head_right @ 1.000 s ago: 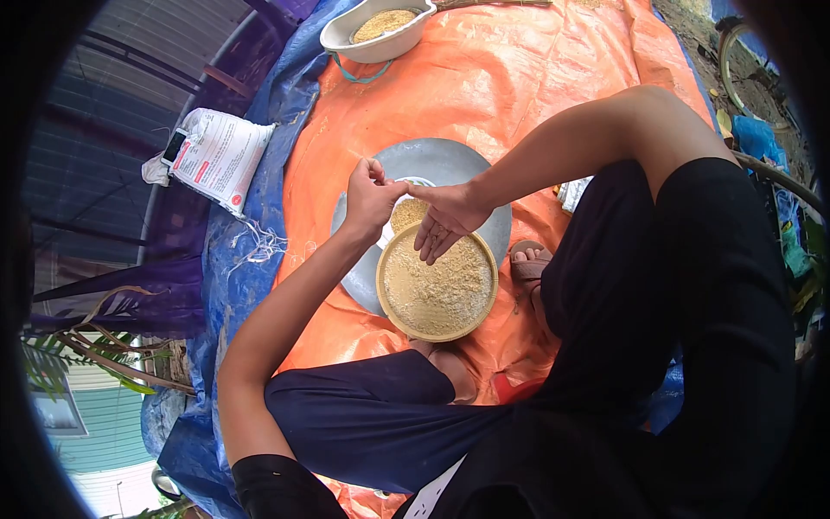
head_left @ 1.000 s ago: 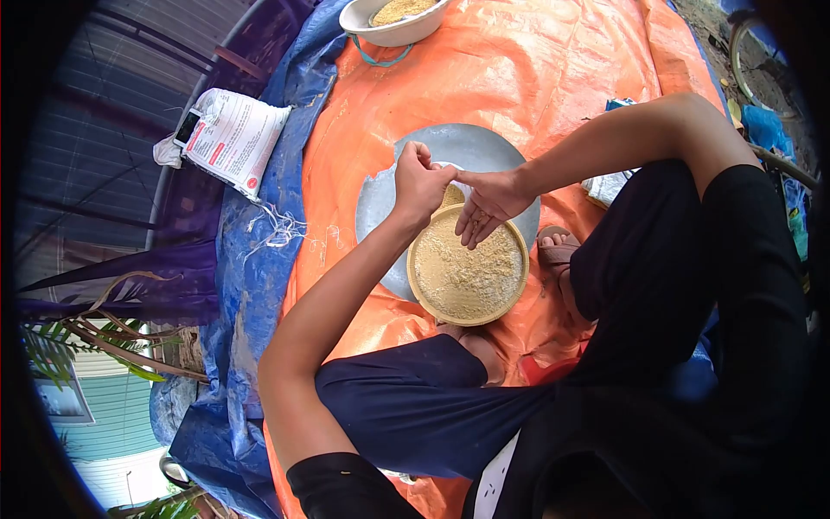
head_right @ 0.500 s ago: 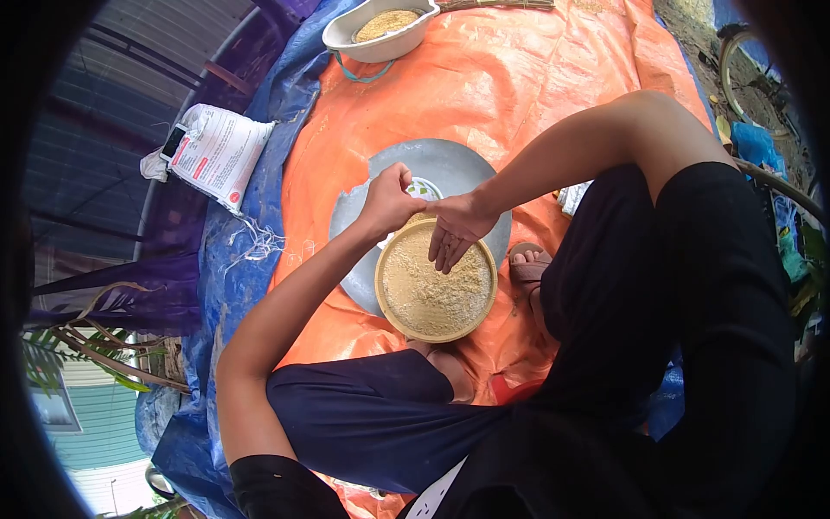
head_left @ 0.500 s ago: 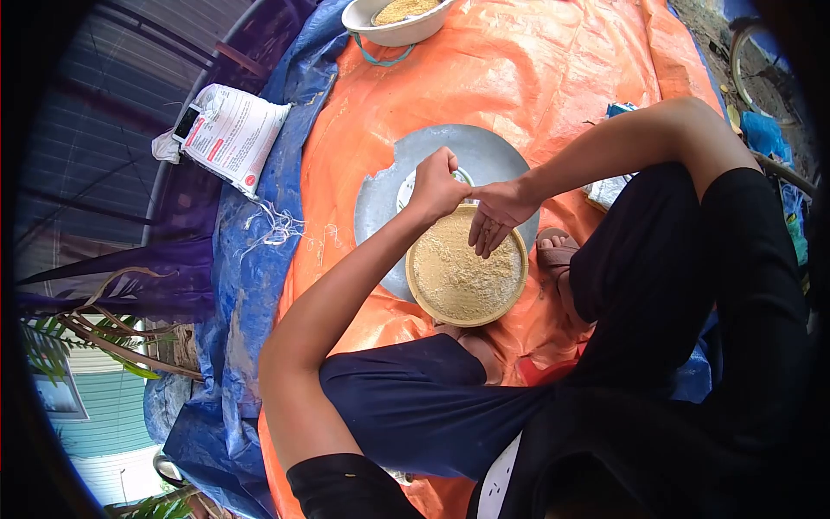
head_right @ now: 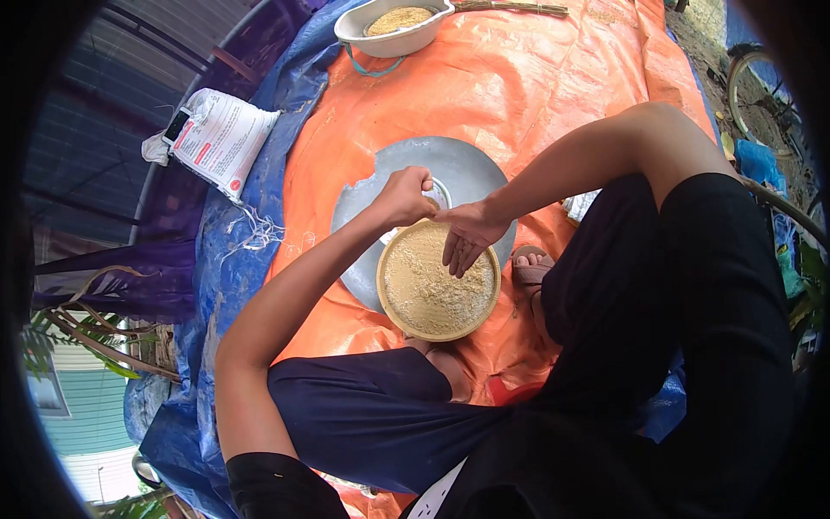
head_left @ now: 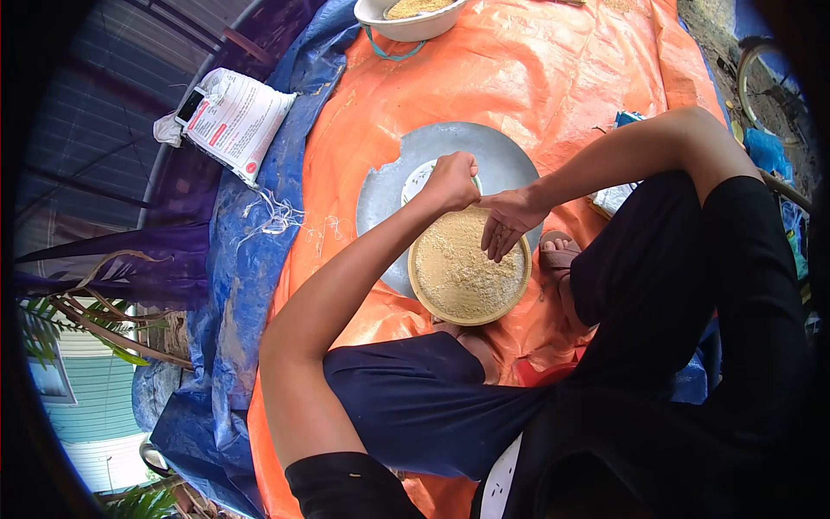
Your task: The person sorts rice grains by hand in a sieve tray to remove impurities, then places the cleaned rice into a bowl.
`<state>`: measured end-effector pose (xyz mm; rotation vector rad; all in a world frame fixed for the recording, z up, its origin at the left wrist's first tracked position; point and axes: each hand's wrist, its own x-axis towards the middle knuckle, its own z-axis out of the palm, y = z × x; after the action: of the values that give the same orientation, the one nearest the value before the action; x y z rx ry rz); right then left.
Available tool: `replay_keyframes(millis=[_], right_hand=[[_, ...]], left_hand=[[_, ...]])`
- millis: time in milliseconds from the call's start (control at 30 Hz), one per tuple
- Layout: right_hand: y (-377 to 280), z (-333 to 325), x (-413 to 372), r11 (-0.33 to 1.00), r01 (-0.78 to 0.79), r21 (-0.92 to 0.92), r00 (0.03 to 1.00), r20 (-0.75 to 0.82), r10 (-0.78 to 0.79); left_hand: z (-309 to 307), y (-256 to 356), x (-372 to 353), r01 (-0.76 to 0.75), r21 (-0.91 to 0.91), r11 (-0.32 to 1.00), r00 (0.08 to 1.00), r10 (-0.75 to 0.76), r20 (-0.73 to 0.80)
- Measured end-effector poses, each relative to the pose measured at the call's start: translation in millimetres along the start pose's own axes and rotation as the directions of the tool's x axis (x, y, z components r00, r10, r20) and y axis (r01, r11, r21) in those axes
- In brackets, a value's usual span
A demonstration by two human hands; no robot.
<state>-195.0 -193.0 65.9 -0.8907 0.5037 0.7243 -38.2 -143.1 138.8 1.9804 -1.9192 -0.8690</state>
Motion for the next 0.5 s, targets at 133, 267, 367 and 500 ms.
replay_keyframes(millis=[133,267,367,500], right_hand=[[1,1,0,1.0,-0.019,0.008,1.0,-0.023,0.019],[-2,0,-3,1.0,-0.028,-0.009,0.995,-0.096,0.027],[-9,-4,-10,0.999,-0.03,-0.03,0.982,-0.189,0.023],[-3,-17,-15,0.999,-0.048,-0.003,0.98,-0.195,0.047]], left_hand=[[4,1,-2,-0.057,0.035,0.998,0.997,0.059,-0.054],[5,-3,-9,-0.089,-0.024,0.996,0.982,0.083,-0.169],[13,-21,-16,-0.034,-0.104,0.994,0.978,0.011,-0.209],[43,-78,-33,0.069,0.07,0.995,0.986,-0.057,-0.159]])
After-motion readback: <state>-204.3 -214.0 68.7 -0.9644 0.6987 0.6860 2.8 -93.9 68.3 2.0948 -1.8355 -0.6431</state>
